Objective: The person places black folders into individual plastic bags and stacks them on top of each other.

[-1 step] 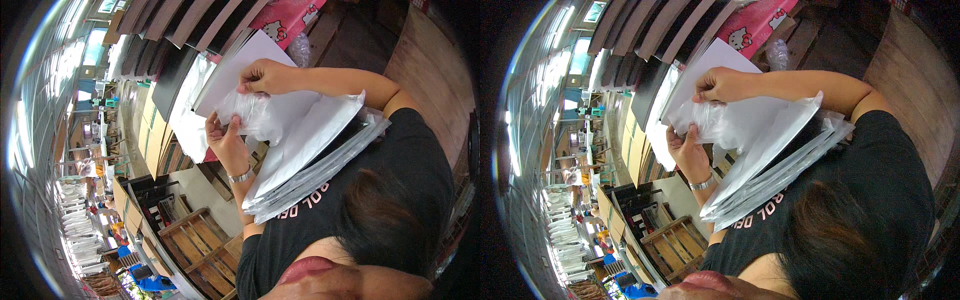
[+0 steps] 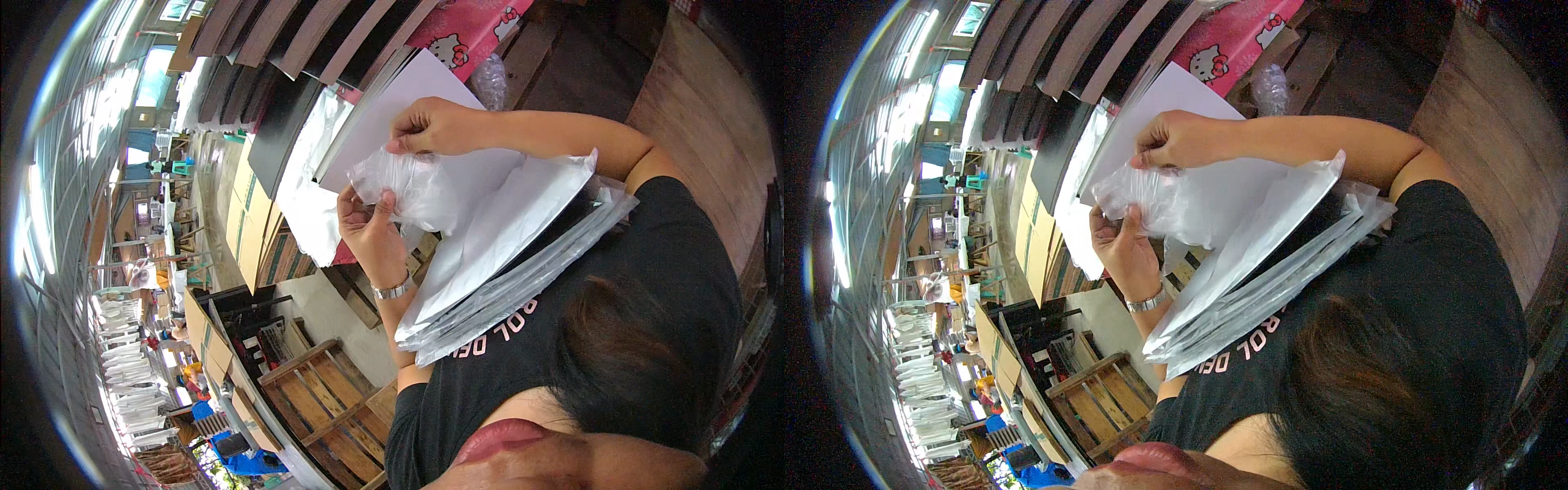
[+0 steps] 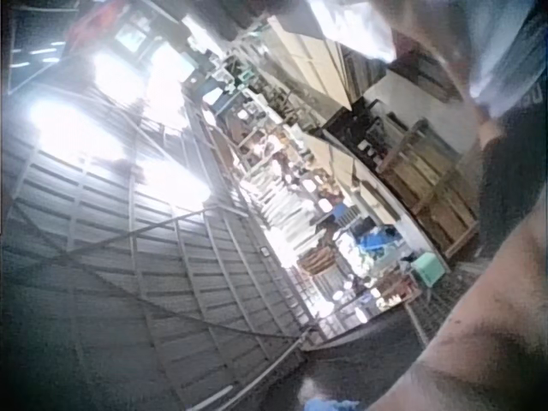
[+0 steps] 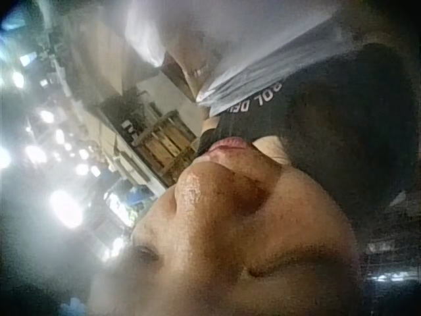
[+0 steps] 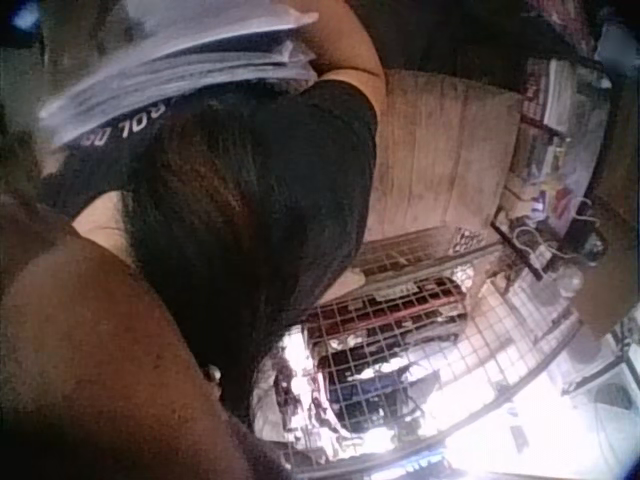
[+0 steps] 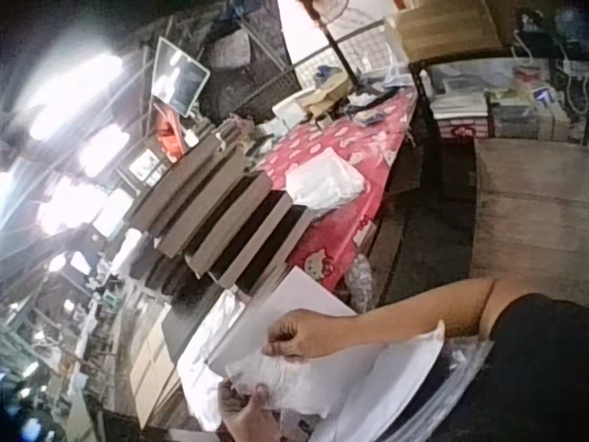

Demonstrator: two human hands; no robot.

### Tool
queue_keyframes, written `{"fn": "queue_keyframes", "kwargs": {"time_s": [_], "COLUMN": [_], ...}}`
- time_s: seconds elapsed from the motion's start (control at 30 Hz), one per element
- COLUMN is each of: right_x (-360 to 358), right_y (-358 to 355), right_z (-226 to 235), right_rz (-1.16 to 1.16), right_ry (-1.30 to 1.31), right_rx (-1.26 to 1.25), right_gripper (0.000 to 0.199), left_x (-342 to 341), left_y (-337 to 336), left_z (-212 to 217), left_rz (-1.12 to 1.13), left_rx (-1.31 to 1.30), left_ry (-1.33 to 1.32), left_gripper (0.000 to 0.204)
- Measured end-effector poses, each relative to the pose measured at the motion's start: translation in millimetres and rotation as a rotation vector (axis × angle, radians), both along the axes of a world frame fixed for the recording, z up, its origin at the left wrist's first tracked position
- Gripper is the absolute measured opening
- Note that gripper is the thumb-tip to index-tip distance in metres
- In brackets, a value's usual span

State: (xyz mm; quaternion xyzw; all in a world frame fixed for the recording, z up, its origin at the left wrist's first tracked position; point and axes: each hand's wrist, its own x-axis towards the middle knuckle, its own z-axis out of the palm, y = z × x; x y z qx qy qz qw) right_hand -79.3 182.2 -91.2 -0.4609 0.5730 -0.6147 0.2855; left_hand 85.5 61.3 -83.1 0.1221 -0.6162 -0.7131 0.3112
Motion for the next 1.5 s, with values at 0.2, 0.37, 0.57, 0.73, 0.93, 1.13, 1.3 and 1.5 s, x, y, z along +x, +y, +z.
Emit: {"fn": "queue_keyframes", "kwargs": {"time_s": [0.2, 0.37, 0.57, 0.73, 0.93, 1.13, 1.3, 1.5], "right_x": [10.8, 3.8, -7.7, -1.8, -10.3, -13.3, -14.3, -30.4], "right_y": [4.5, 37.6, 37.2, 29.4, 40.1, 43.6, 66.8, 61.1], "right_z": [4.8, -11.1, -16.0, -12.0, 12.1, 0.9, 14.1, -3.3], "right_rz": [0.271, 0.915, 0.323, 0.341, 0.037, 0.513, 0.169, 0.377], "right_ry": [-0.383, -0.048, -0.423, 0.007, -0.616, -0.091, -0.723, -0.027], "right_rx": [-0.04, 0.012, -0.147, 0.188, -0.097, -0.041, -0.262, -0.014], "right_gripper": [0.021, 0.024, 0.025, 0.027, 0.026, 0.018, 0.019, 0.018], "left_x": [11.8, 53.4, 52.6, 50.4, 61.3, 101.3, 92.0, 120.4], "left_y": [-13.8, -33.2, -16.1, -55.3, -40.8, -90.3, -52.3, -88.9], "left_z": [-19.7, 2.5, -9.7, -0.8, -25.9, -55.1, -31.1, -57.5], "left_rz": [-0.161, -0.138, -0.018, -0.341, -0.136, -0.386, -0.345, -0.489], "left_rx": [0.071, 0.404, 0.262, 0.259, -0.02, 0.258, 0.007, 0.185], "left_ry": [-0.151, -0.046, -0.153, 0.321, -0.258, -0.126, -0.367, -0.139], "left_gripper": [0.029, 0.036, 0.032, 0.027, 0.05, 0.049, 0.034, 0.041]}}
